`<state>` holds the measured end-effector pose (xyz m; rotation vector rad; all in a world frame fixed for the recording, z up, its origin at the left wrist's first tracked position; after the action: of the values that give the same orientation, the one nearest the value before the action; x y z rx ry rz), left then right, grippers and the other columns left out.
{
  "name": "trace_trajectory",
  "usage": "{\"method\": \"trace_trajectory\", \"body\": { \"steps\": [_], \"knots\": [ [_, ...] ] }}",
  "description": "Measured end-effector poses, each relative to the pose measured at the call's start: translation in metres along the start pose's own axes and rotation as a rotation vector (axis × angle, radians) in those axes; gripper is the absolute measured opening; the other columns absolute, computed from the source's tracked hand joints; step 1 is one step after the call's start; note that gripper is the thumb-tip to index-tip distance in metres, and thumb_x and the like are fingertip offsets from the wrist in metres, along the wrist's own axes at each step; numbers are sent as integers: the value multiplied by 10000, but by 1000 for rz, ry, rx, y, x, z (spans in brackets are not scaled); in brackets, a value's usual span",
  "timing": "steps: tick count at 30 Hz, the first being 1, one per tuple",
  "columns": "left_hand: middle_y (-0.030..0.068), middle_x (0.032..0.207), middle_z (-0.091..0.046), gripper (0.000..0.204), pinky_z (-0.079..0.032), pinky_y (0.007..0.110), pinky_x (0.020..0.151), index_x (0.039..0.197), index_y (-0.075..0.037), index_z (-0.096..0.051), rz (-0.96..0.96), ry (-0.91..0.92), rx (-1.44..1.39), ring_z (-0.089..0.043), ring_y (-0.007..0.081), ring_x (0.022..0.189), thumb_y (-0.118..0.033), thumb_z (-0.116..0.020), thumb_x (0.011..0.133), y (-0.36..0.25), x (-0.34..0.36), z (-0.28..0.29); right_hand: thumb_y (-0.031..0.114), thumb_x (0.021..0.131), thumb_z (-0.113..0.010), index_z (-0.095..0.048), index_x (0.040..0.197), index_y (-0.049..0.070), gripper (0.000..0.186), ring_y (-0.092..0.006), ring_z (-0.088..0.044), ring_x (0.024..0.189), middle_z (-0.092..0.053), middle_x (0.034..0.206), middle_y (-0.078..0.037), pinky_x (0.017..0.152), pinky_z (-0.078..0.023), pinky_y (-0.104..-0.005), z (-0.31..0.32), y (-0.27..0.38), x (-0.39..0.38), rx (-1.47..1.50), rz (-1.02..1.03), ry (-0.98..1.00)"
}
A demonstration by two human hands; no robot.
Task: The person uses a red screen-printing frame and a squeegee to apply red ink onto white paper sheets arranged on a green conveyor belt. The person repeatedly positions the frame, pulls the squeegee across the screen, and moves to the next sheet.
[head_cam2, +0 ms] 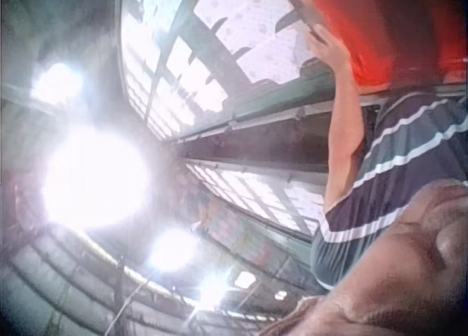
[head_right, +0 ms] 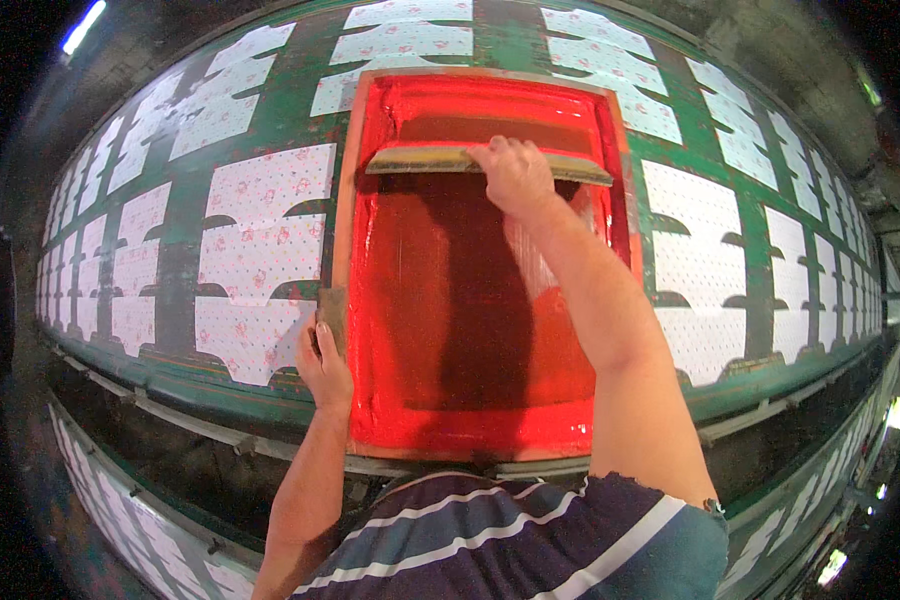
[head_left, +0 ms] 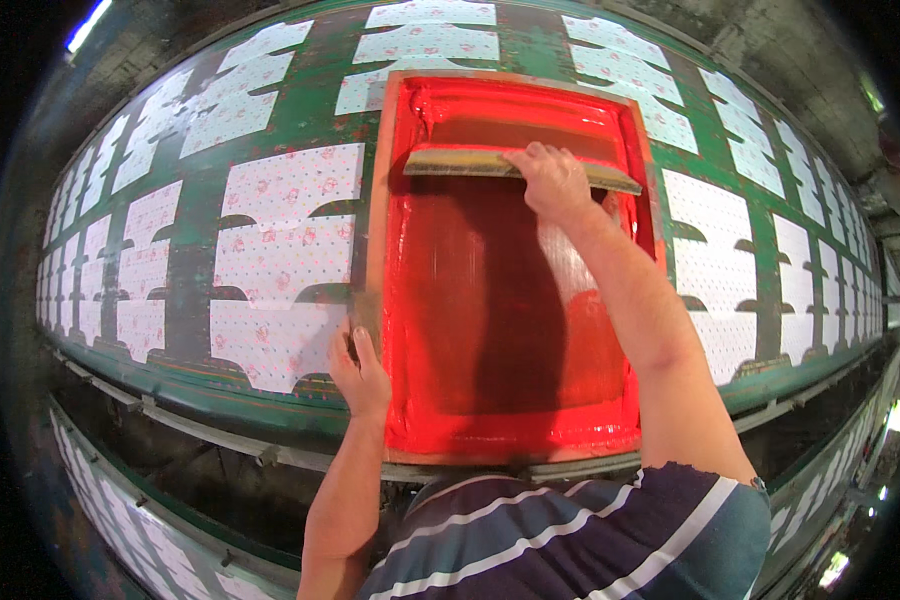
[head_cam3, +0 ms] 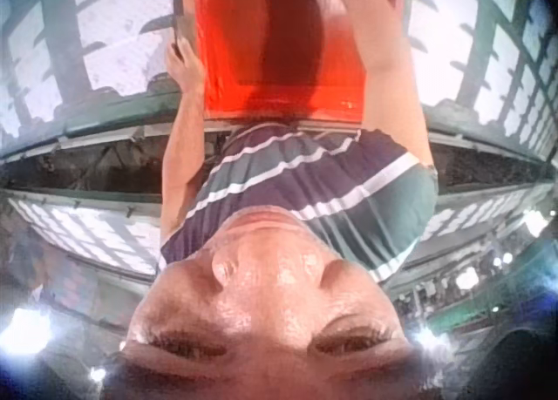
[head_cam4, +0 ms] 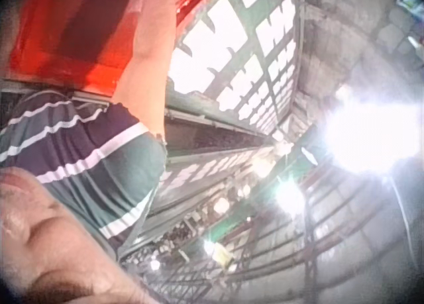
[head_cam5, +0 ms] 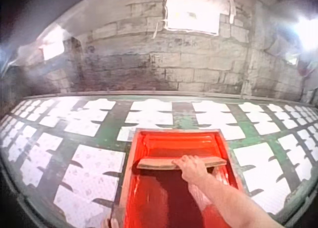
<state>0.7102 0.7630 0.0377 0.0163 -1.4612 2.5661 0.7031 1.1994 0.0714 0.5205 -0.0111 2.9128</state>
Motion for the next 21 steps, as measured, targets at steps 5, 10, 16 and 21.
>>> {"method": "trace_trajectory", "body": {
  "steps": [5,10,16,21],
  "knots": [
    [232,1297,-745,395,-551,469,1024,1433,48,-693,14,-12,40,-710,377,1172,-219,-589,1162,3,-1,-1,40,897,-676,-811,1319,211,475,-381,-780,1126,-800,1186,-147,971,-637,-542,-16,-61,85,44,-114,226],
    [227,1279,-755,385,-556,470,1024,1408,52,-703,-12,-31,137,-719,377,1161,-220,-582,1162,5,0,0,107,922,-667,-822,1240,179,362,-411,-794,1102,-827,1160,-182,957,-643,-552,-20,-88,117,-23,-1,130],
    [212,1198,-770,372,-567,450,959,1358,56,-711,-3,-20,107,-734,355,1078,-235,-572,1171,-7,1,-2,152,892,-687,-828,1159,113,304,-404,-795,1115,-835,1131,-188,953,-643,-557,-15,-94,117,-80,29,344],
    [203,1130,-771,377,-560,441,907,1301,55,-721,-3,-20,114,-725,351,1013,-261,-551,1185,-13,1,-2,142,861,-686,-826,1180,128,348,-403,-793,1082,-830,1104,-193,963,-635,-570,7,-60,72,34,44,418]
  ]
}}
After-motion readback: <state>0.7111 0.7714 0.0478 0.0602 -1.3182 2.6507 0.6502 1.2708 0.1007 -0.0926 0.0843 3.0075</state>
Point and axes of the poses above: each hand's wrist, its own x-axis towards the middle knuckle, its own z-axis out of the back of the hand, y = z × x, the point moved 3 cm from there along x, towards the middle knuckle
